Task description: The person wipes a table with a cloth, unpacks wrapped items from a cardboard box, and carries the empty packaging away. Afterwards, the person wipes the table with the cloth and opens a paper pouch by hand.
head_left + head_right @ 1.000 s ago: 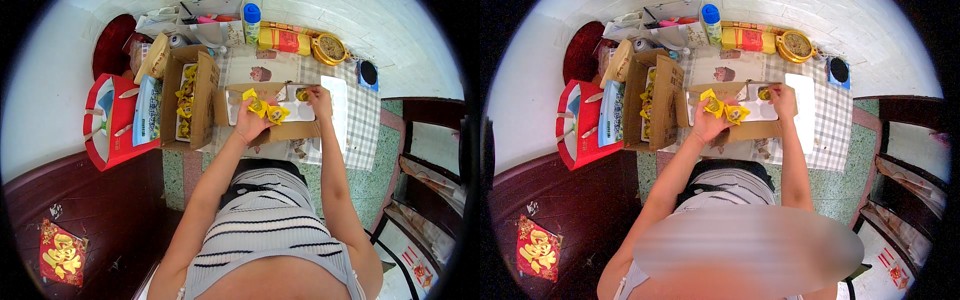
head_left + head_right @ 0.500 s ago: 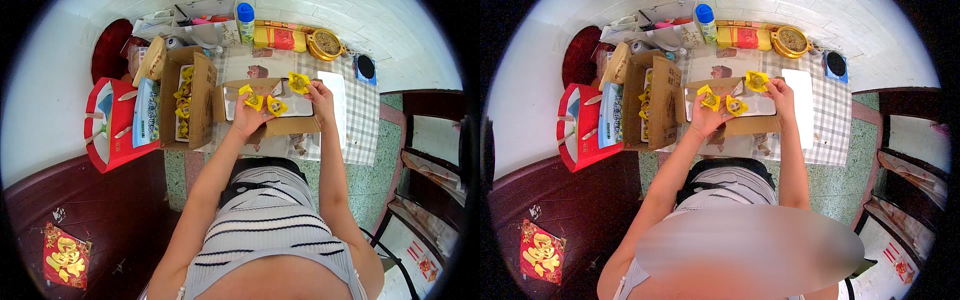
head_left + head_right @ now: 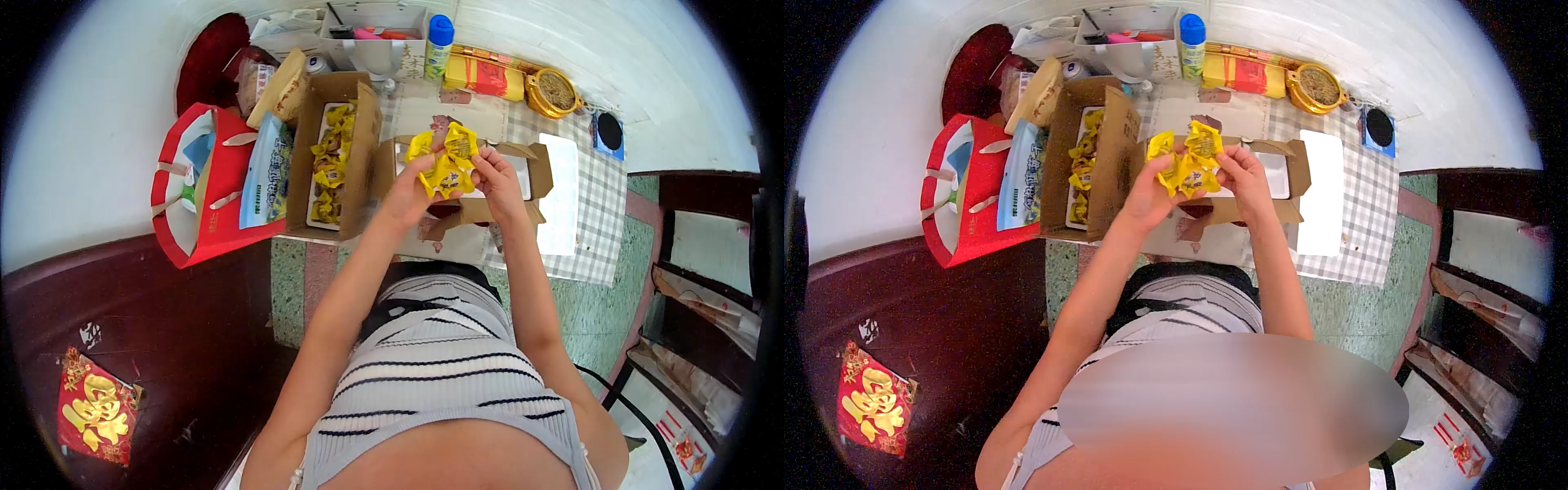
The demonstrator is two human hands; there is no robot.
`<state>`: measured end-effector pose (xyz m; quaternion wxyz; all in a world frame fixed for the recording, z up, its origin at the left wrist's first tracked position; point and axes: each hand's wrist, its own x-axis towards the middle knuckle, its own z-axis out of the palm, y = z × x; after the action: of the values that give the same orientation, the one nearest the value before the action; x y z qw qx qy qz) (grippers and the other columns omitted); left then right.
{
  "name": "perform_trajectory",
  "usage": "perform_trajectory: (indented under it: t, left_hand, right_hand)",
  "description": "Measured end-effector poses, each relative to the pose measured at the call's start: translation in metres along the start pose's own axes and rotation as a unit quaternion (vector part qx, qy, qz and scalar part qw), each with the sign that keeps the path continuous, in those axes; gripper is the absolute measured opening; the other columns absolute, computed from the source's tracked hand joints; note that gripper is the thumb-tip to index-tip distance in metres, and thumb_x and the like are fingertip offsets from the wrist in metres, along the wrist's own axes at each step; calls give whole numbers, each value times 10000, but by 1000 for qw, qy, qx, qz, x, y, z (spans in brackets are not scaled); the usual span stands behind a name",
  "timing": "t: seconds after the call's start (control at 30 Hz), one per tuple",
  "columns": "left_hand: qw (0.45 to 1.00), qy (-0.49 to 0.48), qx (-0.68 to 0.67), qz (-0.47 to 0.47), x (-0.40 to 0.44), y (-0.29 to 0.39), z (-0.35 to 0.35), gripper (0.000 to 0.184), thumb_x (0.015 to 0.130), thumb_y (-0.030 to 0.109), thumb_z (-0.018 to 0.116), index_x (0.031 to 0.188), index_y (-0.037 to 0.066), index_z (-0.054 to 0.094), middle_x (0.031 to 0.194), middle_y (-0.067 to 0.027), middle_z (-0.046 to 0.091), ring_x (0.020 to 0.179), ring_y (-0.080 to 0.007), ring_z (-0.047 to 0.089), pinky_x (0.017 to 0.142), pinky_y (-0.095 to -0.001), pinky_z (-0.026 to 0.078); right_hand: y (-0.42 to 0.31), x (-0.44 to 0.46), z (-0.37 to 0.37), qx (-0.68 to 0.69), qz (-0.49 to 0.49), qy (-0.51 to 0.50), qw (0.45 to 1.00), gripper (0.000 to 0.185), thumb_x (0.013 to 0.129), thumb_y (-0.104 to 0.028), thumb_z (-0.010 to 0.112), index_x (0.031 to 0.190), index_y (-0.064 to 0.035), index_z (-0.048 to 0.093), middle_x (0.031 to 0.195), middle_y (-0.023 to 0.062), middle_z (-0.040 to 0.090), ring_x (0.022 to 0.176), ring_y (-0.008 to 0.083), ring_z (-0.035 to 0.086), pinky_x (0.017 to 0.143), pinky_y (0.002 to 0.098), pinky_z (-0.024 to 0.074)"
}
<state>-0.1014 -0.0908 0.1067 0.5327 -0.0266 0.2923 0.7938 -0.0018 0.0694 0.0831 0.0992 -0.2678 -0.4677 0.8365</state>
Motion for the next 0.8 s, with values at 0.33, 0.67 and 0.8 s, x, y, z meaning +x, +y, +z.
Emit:
perform_trajectory:
  t: [0.33, 0.67, 0.8]
  left_hand:
    - [917, 185, 295, 196, -80, 82, 0, 485, 832, 163, 726, 1245, 67, 489, 1037, -45, 619, 823, -115, 634, 557, -225, 541]
    - [806, 263, 474, 239, -81, 100, -84, 715, 903, 311, 645, 1435, -5, 287, 1376, -211, 394, 1269, -319, 411, 1037, -379, 361]
    - [693, 255, 625, 254, -82, 97, -71, 653, 906, 264, 620, 1442, 28, 332, 1467, -253, 279, 1353, -390, 293, 1101, -428, 269]
  right_hand:
    - [5, -12, 126, -58, 9, -129, 990, 119, 923, -110, 608, 1019, -41, 602, 898, -14, 619, 784, 53, 568, 712, 218, 486]
    - [28, 5, 173, -194, -64, -161, 966, 444, 933, -117, 591, 1349, -25, 466, 1218, 59, 583, 918, 94, 601, 802, 238, 482]
    - [25, -5, 161, -303, -117, -104, 940, 400, 916, -101, 590, 1302, -28, 512, 1203, 70, 602, 923, 118, 618, 809, 271, 489]
